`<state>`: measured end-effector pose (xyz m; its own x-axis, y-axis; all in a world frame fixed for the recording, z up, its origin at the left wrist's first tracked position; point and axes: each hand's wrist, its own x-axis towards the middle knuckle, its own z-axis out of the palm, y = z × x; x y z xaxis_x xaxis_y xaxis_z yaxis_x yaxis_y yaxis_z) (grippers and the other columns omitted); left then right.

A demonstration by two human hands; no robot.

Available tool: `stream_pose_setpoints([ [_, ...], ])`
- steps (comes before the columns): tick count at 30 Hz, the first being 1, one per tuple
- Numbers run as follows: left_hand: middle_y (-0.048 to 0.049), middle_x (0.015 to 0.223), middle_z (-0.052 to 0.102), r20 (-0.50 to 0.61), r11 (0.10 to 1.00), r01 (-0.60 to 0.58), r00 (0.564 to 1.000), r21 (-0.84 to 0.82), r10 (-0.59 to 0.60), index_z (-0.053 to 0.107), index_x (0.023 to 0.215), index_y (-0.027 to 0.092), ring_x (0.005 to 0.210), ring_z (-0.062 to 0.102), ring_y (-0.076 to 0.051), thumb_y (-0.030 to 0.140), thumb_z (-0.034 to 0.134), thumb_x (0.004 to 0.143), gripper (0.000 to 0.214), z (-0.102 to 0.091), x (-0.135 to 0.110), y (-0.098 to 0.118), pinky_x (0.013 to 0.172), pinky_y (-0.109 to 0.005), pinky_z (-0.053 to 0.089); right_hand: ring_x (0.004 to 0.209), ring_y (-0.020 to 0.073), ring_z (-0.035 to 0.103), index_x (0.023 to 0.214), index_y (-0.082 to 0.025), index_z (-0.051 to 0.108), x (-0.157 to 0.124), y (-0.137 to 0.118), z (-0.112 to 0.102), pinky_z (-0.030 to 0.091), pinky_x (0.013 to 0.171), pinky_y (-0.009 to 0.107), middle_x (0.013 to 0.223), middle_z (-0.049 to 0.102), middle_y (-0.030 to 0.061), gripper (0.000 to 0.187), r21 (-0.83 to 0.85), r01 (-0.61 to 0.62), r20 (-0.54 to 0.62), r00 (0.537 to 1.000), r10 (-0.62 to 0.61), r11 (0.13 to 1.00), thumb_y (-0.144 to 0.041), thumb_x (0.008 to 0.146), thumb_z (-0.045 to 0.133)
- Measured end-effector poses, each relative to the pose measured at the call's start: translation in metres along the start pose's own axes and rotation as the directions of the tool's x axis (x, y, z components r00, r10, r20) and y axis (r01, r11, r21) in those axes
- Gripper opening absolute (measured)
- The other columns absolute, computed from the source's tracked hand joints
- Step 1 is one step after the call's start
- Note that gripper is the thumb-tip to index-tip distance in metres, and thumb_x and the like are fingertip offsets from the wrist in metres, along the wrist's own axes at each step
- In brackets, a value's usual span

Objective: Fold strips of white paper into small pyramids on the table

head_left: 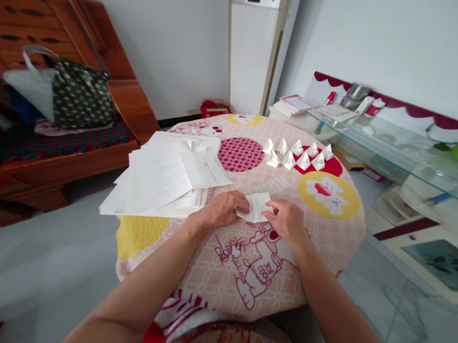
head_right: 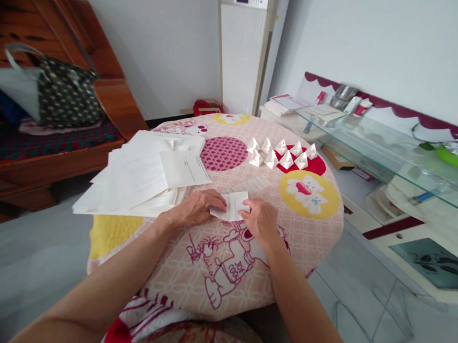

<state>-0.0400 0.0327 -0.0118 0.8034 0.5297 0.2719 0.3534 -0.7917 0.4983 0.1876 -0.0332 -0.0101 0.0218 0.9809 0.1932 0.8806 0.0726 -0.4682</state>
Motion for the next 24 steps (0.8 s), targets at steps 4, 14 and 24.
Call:
stream_pose_setpoints([
  [4, -0.004, 0.104, 0.076, 0.068, 0.997, 0.03, 0.997, -0.073, -0.025, 0.077, 0.091, 0.02, 0.095, 0.069, -0.019, -0.001, 0.06, 0.072, 0.033, -0.008, 0.0, 0.004, 0.084, -0.029, 0.053, 0.112, 0.0304, 0.062, 0.109, -0.02, 0.08, -0.005, 0.0, 0.001, 0.05, 0.097, 0.043, 0.125, 0.071, 0.014, 0.032, -0.085, 0.33, -0.014, 0.943, -0.332, 0.94, -0.01, 0.08, 0.069],
  [14, -0.0043, 0.105, 0.077, 0.11, 0.915, 0.161, 0.986, -0.37, -0.129, 0.078, 0.089, 0.018, 0.09, 0.068, -0.016, 0.012, 0.069, 0.078, 0.015, -0.017, -0.008, -0.006, 0.078, -0.025, 0.052, 0.096, 0.0243, 0.058, 0.092, -0.019, 0.079, -0.016, 0.009, 0.011, 0.05, 0.088, 0.038, 0.111, 0.073, 0.0113, 0.03, -0.066, 0.628, 0.115, 0.776, -0.62, 0.775, -0.006, 0.093, 0.052],
  [24, -0.0008, 0.078, 0.071, -0.011, 0.918, 0.271, 0.958, -0.289, -0.286, 0.075, 0.085, 0.016, 0.072, 0.061, -0.014, 0.029, 0.066, 0.089, 0.016, -0.009, 0.001, -0.008, 0.07, -0.025, 0.045, 0.091, 0.0229, 0.056, 0.092, -0.018, 0.076, -0.022, 0.01, 0.008, 0.046, 0.082, 0.035, 0.094, 0.067, 0.0092, 0.026, -0.096, 0.657, 0.169, 0.751, -0.638, 0.748, -0.014, 0.101, 0.052],
])
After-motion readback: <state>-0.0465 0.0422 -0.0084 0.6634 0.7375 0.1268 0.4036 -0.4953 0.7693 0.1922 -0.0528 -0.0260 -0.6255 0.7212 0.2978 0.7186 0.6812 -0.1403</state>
